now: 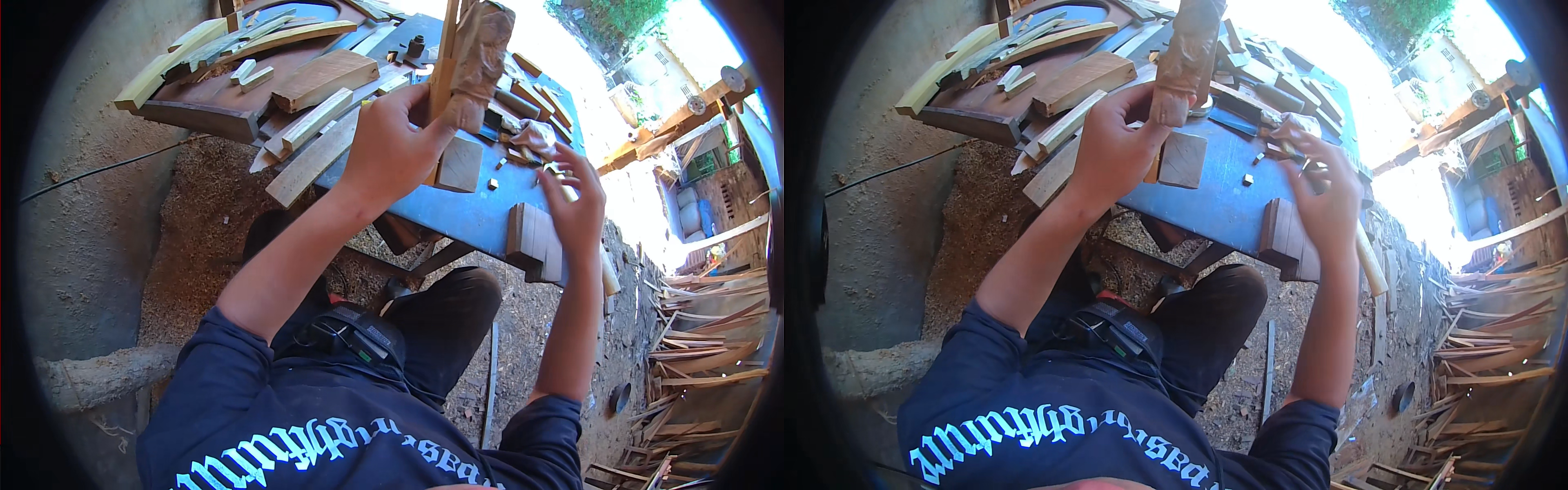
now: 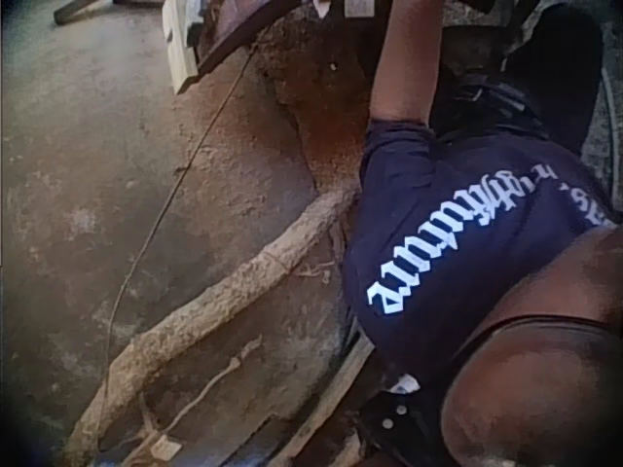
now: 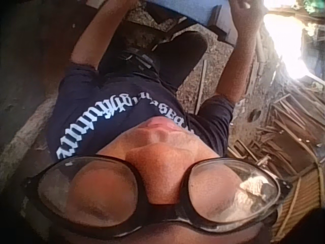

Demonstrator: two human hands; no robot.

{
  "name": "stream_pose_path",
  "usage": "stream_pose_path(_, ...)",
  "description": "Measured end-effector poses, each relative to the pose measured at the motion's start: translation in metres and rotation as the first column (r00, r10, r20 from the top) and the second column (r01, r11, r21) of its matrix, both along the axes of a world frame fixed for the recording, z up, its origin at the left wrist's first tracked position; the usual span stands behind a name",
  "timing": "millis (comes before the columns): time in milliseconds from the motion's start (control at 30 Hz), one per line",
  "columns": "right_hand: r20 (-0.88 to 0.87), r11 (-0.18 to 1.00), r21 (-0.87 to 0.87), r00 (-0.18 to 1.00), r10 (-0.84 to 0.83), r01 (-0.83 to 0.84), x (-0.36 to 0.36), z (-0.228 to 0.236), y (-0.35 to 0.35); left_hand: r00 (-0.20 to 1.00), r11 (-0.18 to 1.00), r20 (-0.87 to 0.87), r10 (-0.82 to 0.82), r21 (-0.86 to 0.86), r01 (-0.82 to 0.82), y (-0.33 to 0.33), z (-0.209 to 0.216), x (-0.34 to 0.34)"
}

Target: Assemble a small wooden toy robot or figure using wooden blocks, a hammer, and glue.

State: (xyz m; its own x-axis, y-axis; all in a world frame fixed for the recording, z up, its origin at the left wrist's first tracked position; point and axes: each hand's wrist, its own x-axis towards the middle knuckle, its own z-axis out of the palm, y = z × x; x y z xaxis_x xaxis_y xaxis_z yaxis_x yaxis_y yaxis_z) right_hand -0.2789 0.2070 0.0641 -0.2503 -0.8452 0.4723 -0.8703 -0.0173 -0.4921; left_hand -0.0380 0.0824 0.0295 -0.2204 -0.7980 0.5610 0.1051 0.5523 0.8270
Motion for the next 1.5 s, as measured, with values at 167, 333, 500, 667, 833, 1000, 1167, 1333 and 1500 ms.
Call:
stream_pose_path(167, -0.167, 0.906, -0.089, 0.903, 0.395, -0.413, 0.091, 0.020, 0.007, 1.000, 1.000, 0.004, -0.030, -0.003, 0.030, 0.017, 0.006, -0.001)
stream_pose_path(333, -0.140, 0.887, -0.149, 0.898, 0.418, -0.436, 0.098, 0.000, 0.000, 0.980, 0.987, -0.147, -0.131, 0.077, 0.144, 0.022, -0.003, -0.003)
stream_pose_path(500, -0.165, 0.883, -0.235, 0.912, 0.376, -0.407, 0.106, -0.014, 0.001, 0.987, 0.990, -0.094, -0.134, 0.037, 0.138, 0.026, 0.000, 0.002)
stream_pose_path(667, -0.256, 0.840, -0.362, 0.910, 0.327, -0.404, 0.114, -0.024, 0.002, 0.979, 0.988, -0.149, -0.143, 0.029, 0.149, 0.031, -0.001, 0.006)
stream_pose_path(833, -0.281, 0.835, -0.375, 0.908, 0.312, -0.403, 0.109, -0.016, 0.005, 0.973, 0.971, -0.062, -0.224, 0.076, 0.228, 0.031, 0.011, 0.010)
stream_pose_path(1000, -0.310, 0.836, -0.300, 0.876, 0.370, -0.460, 0.101, -0.009, 0.003, 0.971, 0.966, -0.015, -0.240, 0.090, 0.241, 0.027, 0.007, 0.010)
stream_pose_path(1167, -0.313, 0.835, -0.239, 0.853, 0.417, -0.495, 0.096, -0.004, 0.007, 0.962, 0.954, 0.010, -0.273, 0.129, 0.270, 0.032, 0.011, 0.013)
stream_pose_path(1333, -0.274, 0.839, -0.328, 0.893, 0.357, -0.435, 0.107, -0.024, 0.009, 0.963, 0.971, -0.131, -0.237, 0.007, 0.240, 0.029, -0.004, 0.005)
stream_pose_path(1500, -0.333, 0.800, -0.464, 0.912, 0.240, -0.380, 0.121, -0.036, 0.014, 0.977, 0.990, -0.168, -0.134, -0.054, 0.127, 0.034, -0.004, 0.002)
